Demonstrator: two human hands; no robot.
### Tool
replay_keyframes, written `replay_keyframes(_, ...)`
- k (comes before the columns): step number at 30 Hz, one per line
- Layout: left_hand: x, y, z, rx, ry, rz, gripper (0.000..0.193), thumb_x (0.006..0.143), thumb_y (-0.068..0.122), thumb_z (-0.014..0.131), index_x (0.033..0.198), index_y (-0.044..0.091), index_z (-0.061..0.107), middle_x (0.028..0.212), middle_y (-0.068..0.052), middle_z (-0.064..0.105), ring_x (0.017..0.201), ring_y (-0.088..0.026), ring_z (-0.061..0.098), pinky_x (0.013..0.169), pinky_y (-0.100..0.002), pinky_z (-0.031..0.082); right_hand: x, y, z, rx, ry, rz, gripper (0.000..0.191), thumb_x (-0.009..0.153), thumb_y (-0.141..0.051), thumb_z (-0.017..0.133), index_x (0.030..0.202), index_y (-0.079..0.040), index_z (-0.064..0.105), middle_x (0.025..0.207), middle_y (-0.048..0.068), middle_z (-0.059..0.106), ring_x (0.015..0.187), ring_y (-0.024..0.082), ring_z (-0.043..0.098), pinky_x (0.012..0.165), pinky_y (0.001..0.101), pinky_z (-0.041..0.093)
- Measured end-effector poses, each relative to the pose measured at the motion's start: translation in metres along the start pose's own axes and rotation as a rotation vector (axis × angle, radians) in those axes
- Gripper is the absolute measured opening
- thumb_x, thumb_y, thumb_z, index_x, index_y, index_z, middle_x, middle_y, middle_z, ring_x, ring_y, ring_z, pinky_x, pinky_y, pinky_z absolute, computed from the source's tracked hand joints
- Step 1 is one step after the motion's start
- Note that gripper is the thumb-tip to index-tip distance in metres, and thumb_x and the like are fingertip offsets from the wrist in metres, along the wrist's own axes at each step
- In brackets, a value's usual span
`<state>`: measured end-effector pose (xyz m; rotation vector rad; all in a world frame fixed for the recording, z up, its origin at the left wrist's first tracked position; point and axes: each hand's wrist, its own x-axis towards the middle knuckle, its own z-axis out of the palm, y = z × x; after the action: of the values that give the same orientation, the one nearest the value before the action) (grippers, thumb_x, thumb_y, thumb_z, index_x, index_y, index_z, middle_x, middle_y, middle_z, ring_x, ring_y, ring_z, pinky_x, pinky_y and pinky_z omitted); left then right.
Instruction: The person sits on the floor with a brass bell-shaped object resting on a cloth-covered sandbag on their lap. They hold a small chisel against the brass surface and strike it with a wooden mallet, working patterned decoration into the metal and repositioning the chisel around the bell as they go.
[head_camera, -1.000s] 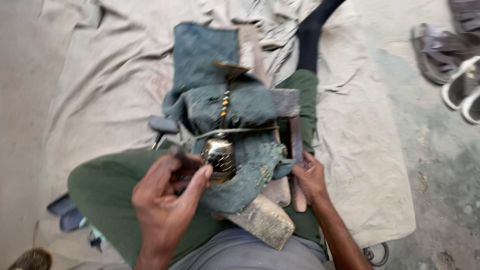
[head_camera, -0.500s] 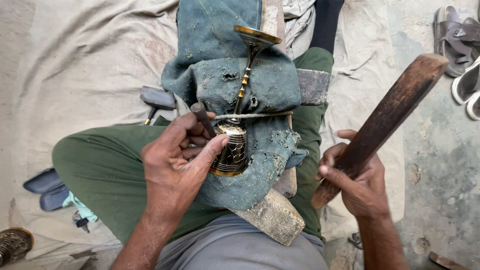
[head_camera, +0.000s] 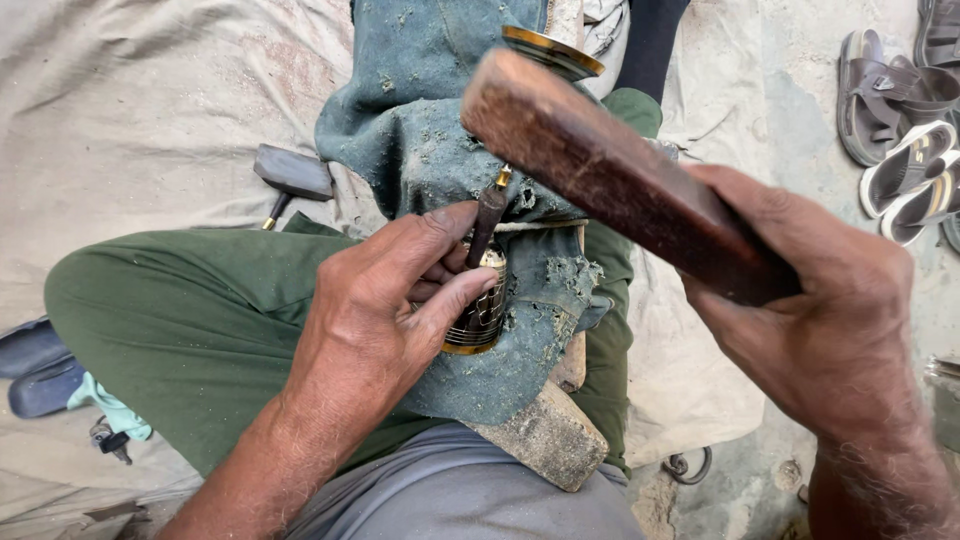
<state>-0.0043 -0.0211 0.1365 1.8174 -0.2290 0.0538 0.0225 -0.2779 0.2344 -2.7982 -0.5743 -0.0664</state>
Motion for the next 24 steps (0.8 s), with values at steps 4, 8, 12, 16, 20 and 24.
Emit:
replay_keyframes(4,-0.002,-0.002,0.001,-0.007,-0.007,-0.020,0.042,0.088,0.007,0.081,0.128,0.004,0.067,0.094,-0.008,0.069,0.077,-0.013,0.071,0.065,-0.026,0.063,0.025,-0.006,-0.009,-0.038,-0.039,-0.141,0.047,0.088,-0.004,0.080,0.133,-0.003,0.063,0.108,0.018,0.072,0.091,0.023,0.074,0.079,0.0327,0.063)
replay_keyframes(8,-0.005,-0.003,0.003,0.051,0.046,0.035,0.036,0.088,0.007,0.082,0.121,0.003,0.067,0.097,-0.009,0.071,0.083,-0.014,0.073,0.067,-0.027,0.062,0.043,-0.013,-0.027,-0.178,-0.218,-0.159,0.046,0.088,-0.004,0.077,0.133,-0.004,0.070,0.088,0.013,0.073,0.069,0.017,0.071,0.060,0.0285,0.060)
replay_keyframes(12,-0.009,-0.001,0.008,0.007,0.120,-0.051,0.034,0.088,0.006,0.083,0.117,0.001,0.067,0.093,-0.007,0.071,0.079,-0.011,0.074,0.069,-0.025,0.063,0.052,-0.030,-0.036,-0.160,-0.220,-0.117,0.039,0.088,-0.004,0.080,0.126,-0.006,0.073,0.079,0.009,0.069,0.066,0.016,0.065,0.056,0.0297,0.054)
replay_keyframes(16,-0.016,-0.002,0.016,-0.026,0.211,-0.062,0.035,0.087,0.004,0.083,0.119,0.000,0.066,0.093,-0.007,0.071,0.079,-0.010,0.071,0.069,-0.023,0.064,0.053,-0.047,-0.038,-0.211,-0.177,-0.184,0.048,0.087,-0.005,0.083,0.132,-0.004,0.069,0.084,0.012,0.069,0.064,0.014,0.065,0.054,0.0310,0.051)
replay_keyframes(20,-0.027,-0.004,0.024,-0.016,0.301,-0.087,0.031,0.089,0.005,0.083,0.114,-0.001,0.066,0.093,-0.007,0.070,0.079,-0.008,0.072,0.067,-0.023,0.064,0.052,-0.057,-0.042,-0.326,-0.153,-0.314,0.054,0.077,-0.005,0.084,0.129,-0.004,0.070,0.082,0.011,0.070,0.067,0.020,0.067,0.056,0.0342,0.052)
replay_keyframes(24,-0.033,-0.008,0.033,0.009,0.387,-0.045,0.031,0.091,0.006,0.084,0.113,-0.003,0.064,0.094,-0.008,0.070,0.080,-0.009,0.073,0.069,-0.024,0.066,0.053,-0.065,-0.047,-0.305,-0.150,-0.305,0.052,0.083,-0.005,0.082,0.134,-0.006,0.070,0.081,0.010,0.070,0.066,0.018,0.066,0.054,0.0318,0.053)
